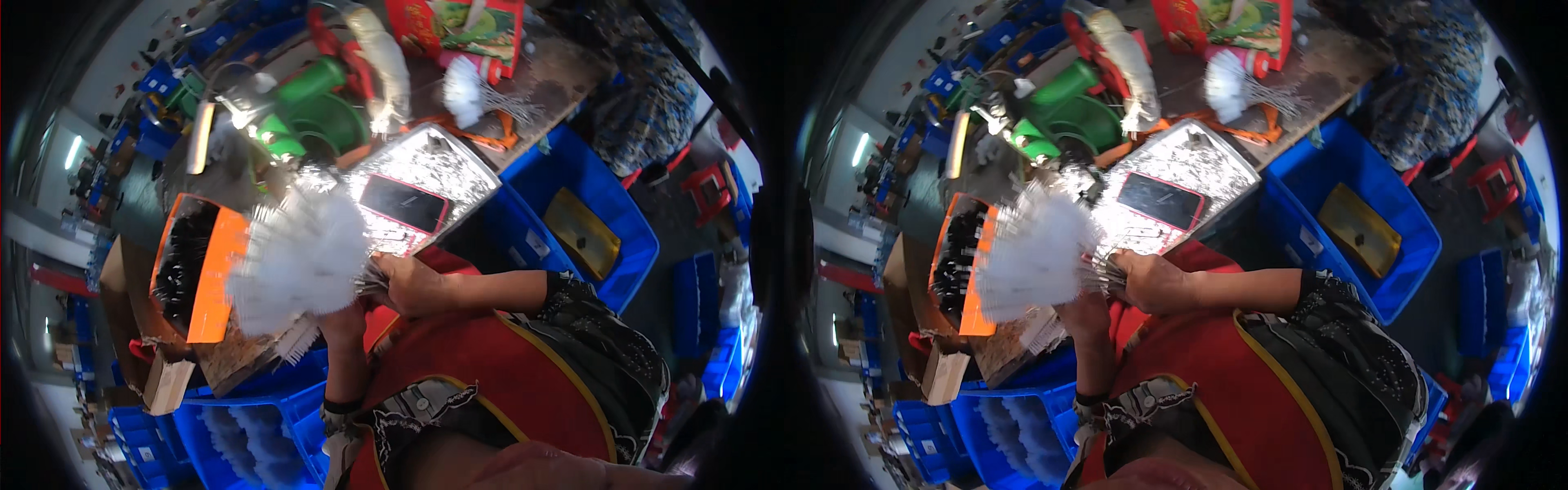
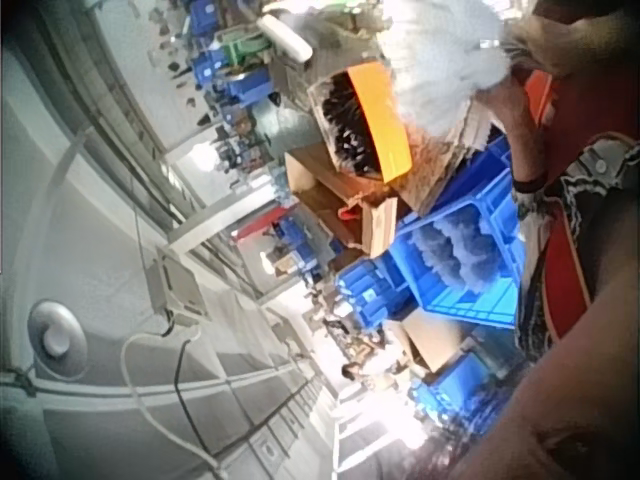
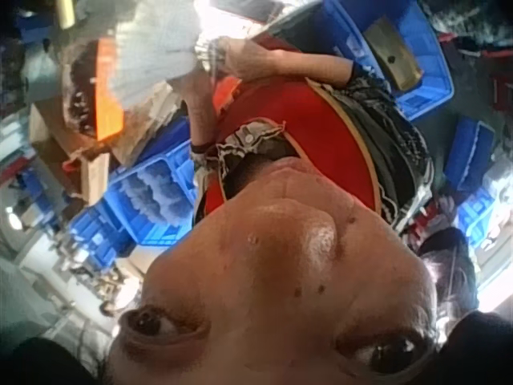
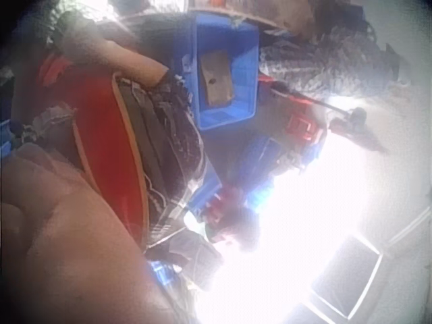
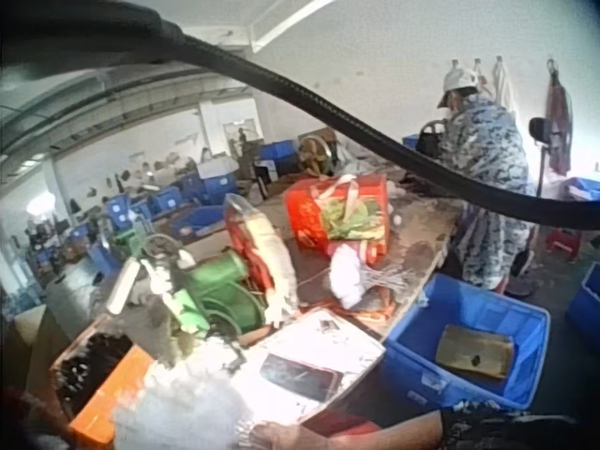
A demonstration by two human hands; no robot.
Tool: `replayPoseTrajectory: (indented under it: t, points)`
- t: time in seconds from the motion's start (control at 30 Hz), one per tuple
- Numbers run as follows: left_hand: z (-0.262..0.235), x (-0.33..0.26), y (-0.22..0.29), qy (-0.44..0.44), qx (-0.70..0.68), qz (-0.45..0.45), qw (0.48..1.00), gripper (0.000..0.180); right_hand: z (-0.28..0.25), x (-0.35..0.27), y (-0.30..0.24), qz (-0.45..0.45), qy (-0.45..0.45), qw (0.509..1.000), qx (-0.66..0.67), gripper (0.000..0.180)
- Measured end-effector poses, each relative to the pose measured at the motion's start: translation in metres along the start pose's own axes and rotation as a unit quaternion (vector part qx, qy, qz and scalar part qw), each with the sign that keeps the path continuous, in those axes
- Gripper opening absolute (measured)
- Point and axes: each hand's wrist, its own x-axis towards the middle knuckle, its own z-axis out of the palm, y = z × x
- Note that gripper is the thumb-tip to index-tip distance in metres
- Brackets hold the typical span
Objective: Assembling and binding small white brushes using a machine in a factory workshop.
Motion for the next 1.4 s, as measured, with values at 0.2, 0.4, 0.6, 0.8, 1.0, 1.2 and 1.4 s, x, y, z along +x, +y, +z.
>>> replayPoseTrajectory:
  t: [0.2,0.4,0.6,0.8,1.0,1.2,1.4]
  points:
    - [-0.041,-0.017,0.016,0.112,-0.035,0.082,0.99,0.039,0.039,0.06,-0.015,-0.011,-0.105,0.966,0.234,0.017]
    - [-0.058,0.001,0.013,0.358,-0.148,-0.093,0.917,0.039,0.07,0.113,-0.027,0.026,-0.228,0.951,0.206,0.01]
    - [-0.112,0.021,0.021,0.483,0.003,0.069,0.873,0.029,0.092,0.119,-0.024,-0.129,-0.337,0.931,-0.046,0.02]
    - [-0.133,0.034,0.005,0.47,-0.015,0.044,0.882,0.048,0.098,0.126,-0.004,0.029,-0.237,0.962,0.132,0.03]
    - [-0.133,0.037,-0.065,0.486,0.155,0.035,0.859,0.035,0.131,0.133,0.001,-0.016,-0.284,0.958,0.043,0.024]
    - [-0.143,0.045,-0.054,0.519,-0.046,-0.012,0.853,0.039,0.159,0.126,0.016,0.003,-0.358,0.933,0.036,0.021]
    - [-0.162,0.03,-0.032,0.444,0.126,-0.066,0.885,0.024,0.167,0.125,0.046,0.052,-0.236,0.963,0.12,0.018]
